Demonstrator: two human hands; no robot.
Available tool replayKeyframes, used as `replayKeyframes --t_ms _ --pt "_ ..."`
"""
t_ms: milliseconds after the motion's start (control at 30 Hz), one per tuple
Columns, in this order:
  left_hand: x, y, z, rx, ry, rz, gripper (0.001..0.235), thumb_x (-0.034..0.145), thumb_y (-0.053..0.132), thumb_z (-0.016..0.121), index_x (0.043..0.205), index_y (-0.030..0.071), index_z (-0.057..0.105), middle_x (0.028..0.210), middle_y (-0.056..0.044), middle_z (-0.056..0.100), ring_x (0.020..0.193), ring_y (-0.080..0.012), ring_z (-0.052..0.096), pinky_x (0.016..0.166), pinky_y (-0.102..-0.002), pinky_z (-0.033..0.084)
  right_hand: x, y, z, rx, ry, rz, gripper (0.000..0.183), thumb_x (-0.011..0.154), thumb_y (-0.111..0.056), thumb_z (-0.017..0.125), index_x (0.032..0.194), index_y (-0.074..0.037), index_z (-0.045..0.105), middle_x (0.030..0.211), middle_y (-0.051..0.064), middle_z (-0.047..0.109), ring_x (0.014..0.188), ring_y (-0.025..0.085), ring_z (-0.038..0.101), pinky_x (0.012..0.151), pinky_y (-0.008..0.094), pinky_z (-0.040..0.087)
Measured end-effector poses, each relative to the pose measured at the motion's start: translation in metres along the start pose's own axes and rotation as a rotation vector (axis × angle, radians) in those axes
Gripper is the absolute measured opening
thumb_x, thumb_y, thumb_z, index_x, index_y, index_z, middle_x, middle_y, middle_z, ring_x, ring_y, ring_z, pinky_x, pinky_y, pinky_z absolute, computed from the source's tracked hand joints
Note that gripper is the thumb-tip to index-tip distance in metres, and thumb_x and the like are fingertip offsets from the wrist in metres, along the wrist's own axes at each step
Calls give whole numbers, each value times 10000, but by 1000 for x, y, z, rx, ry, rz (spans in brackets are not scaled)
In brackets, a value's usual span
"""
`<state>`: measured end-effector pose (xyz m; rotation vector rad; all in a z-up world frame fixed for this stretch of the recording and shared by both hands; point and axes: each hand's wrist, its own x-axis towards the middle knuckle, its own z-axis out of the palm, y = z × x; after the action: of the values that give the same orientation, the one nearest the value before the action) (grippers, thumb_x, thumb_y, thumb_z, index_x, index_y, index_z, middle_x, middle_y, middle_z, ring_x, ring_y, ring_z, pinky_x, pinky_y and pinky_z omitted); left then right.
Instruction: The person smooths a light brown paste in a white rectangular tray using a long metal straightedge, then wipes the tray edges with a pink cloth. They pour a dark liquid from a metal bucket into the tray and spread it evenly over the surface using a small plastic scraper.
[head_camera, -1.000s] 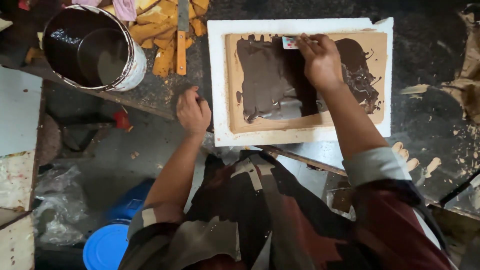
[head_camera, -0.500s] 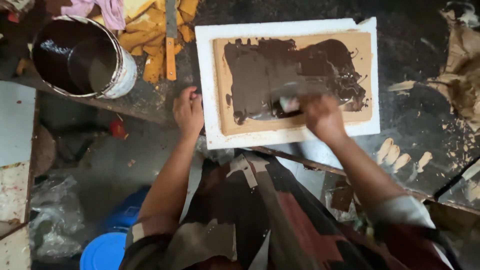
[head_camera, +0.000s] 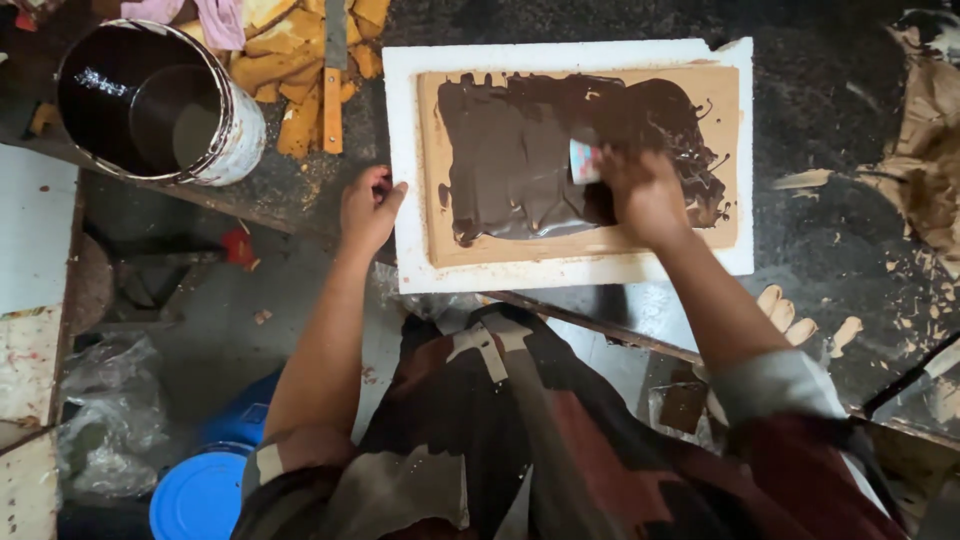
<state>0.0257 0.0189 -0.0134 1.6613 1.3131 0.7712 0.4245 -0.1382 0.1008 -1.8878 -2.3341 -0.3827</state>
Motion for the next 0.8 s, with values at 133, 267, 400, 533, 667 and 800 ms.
replayKeyframes --t_ms 133,267,400,533,667,800 --pt "7 -9 -1 33 -26 -65 424 859 267 810 1202 55 680 938 -53 732 806 -157 671 759 -317 547 -39 -24 -47 95 114 -45 318 845 12 647 1127 -75 765 1189 89 754 1094 247 691 951 378 523" --pt "11 -12 -2 29 -68 -130 466 868 294 801 1246 61 658 949 -40 721 822 -139 663 777 -304 533 -16 -8 -63 189 180 54 255 915 91 629 1062 -68 766 1101 48 779 1001 243 669 907 385 535" --pt "10 -14 -1 -21 -90 -178 472 863 297 798 1256 68 675 956 -34 712 820 -138 647 783 -303 527 42 20 -36 67 305 84 263 900 63 630 1084 -77 754 1168 84 760 1064 264 667 936 388 539" --pt "12 -18 -1 -9 -77 -152 492 869 297 809 1267 52 653 963 -23 710 826 -123 648 789 -290 531 73 40 9 62 267 44 377 907 1 639 1250 -90 766 1263 89 749 1114 243 662 974 381 531" --pt "11 -21 1 -55 -89 -167 477 876 281 809 1265 54 653 963 -20 705 821 -117 641 784 -282 533 44 44 41 -135 49 -40 470 873 -99 636 1336 -121 705 1390 86 682 1203 240 619 1042 391 469" --pt "13 -19 0 -54 -83 -173 483 867 268 812 1267 55 644 974 -18 701 821 -112 640 780 -283 532 -14 12 21 -136 -59 -71 425 870 -88 648 1288 -114 720 1344 83 673 1139 248 609 993 408 470"
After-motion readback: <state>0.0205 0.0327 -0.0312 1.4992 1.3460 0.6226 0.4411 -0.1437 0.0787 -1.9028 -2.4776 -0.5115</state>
